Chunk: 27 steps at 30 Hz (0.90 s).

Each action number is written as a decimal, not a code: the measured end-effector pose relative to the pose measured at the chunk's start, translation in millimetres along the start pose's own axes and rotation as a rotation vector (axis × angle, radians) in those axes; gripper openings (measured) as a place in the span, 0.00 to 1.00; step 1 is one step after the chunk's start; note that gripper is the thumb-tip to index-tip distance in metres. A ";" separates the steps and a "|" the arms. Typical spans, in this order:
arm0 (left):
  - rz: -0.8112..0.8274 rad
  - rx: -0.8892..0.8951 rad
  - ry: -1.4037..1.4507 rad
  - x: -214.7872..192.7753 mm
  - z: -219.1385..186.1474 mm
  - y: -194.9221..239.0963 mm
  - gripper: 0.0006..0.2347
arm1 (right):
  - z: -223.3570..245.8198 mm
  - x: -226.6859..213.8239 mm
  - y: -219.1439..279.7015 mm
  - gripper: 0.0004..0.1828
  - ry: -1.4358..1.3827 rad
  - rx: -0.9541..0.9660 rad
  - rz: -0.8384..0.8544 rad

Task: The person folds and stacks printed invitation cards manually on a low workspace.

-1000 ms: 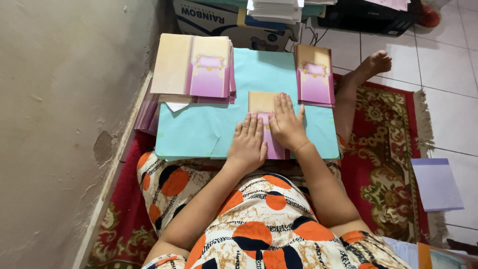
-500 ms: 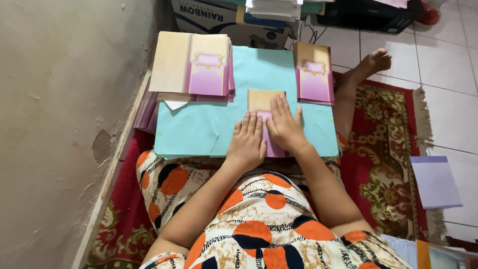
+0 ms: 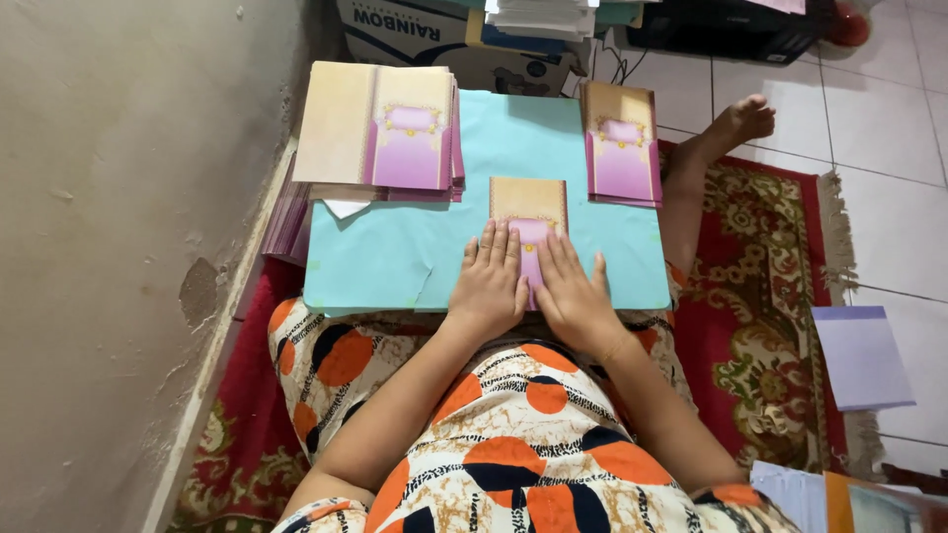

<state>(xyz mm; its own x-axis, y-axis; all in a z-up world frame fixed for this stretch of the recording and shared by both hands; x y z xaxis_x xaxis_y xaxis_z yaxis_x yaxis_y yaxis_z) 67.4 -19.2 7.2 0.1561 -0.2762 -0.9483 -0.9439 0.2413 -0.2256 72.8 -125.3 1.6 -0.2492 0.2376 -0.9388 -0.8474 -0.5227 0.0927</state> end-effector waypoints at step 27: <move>0.023 -0.002 0.009 -14.1 -2.3 2.1 0.30 | -28.3 -7.8 -80.1 0.35 -0.002 0.002 -0.170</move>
<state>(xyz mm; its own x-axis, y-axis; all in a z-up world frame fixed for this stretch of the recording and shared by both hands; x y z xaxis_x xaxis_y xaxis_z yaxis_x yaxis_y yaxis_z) 62.6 -16.9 20.7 0.1320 -0.2788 -0.9512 -0.9478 0.2454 -0.2035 155.9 -108.5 -7.9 -0.1033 0.3245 -0.9402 -0.8784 -0.4732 -0.0668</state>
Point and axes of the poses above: each hand's wrist, its own y-axis away from the middle knuckle, its own x-axis out of the palm, z = x × y, the point moved 10 cm from there along -y, towards the middle knuckle, and after that the axes turned 5 degrees about -y, right-handed, at the moved point
